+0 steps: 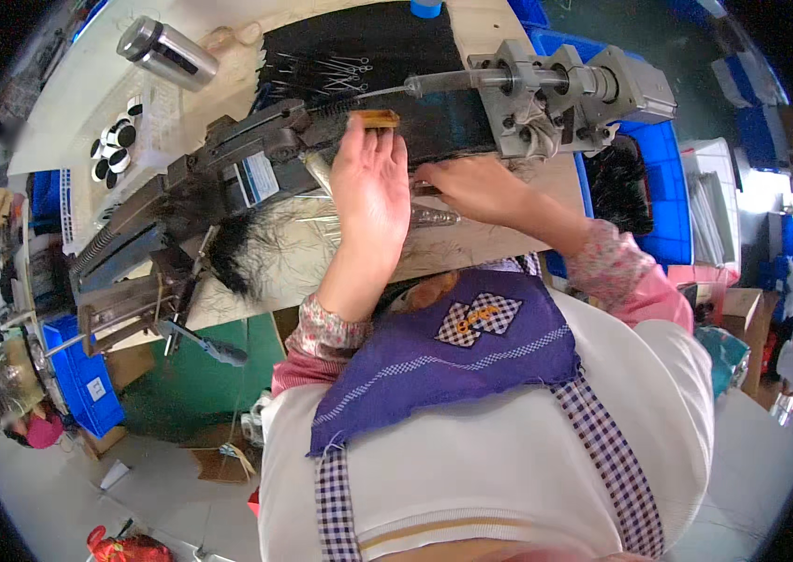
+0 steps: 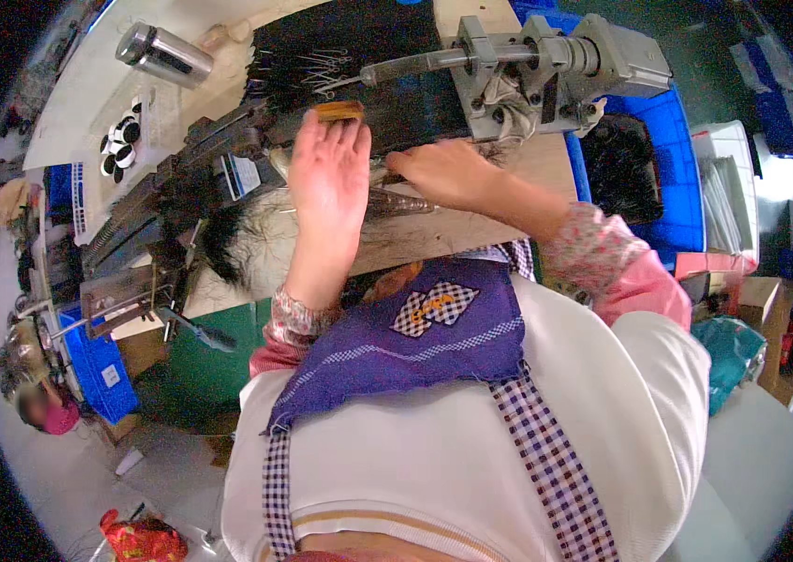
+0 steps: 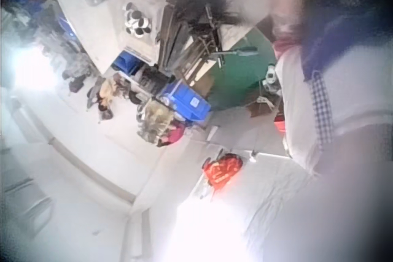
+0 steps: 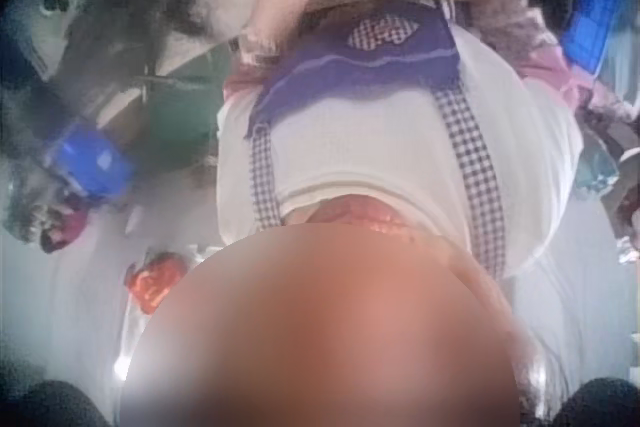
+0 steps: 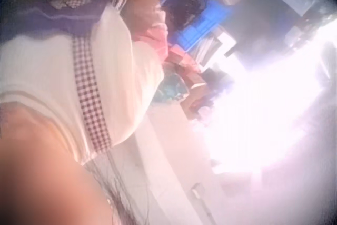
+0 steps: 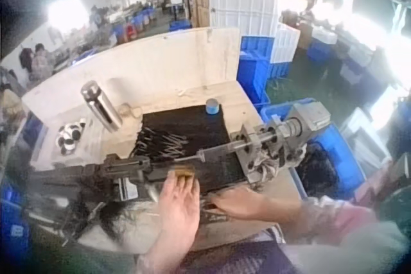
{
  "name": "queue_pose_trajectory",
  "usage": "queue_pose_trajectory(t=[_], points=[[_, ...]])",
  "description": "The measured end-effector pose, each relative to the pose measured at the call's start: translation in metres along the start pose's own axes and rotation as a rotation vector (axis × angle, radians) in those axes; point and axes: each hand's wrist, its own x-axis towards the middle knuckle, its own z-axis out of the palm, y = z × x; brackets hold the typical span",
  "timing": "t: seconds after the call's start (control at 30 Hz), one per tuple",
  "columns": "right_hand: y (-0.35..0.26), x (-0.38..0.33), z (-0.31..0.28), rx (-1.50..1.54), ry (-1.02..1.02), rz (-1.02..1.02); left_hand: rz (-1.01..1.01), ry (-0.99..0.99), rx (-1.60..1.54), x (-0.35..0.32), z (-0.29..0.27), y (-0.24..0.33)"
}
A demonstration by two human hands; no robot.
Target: Manually arranging and brushing bundles of hair to manufacture false eyelashes at a workstation.
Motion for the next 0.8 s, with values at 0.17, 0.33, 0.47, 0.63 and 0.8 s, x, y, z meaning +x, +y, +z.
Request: queue_pose_trajectory(t=[0.17,0.33,0.47,0.63,0.8], points=[[0.018,0.012,0.03,0.096,0.11,-0.113,-0.123,-0.172,0.104,-0.049,-0.001,0.016],[0.02,0.003,0.01,0.282,0.097,-0.139,0.722,0.18,1.704,-0.109,-0.068,0.095],[0.013,-0.003,-0.001,0.469,0.209,-0.115,0.801,1.182,2.523,-0.17,-0.209,0.203],[0.003,-0.015,-0.016,0.52,0.464,0.041,0.449,1.621,2.021,-0.22,-0.248,0.25],[0.015,-0.034,-0.044,0.583,0.76,0.16,0.499,1.403,1.776,-0.184,-0.206,0.186]])
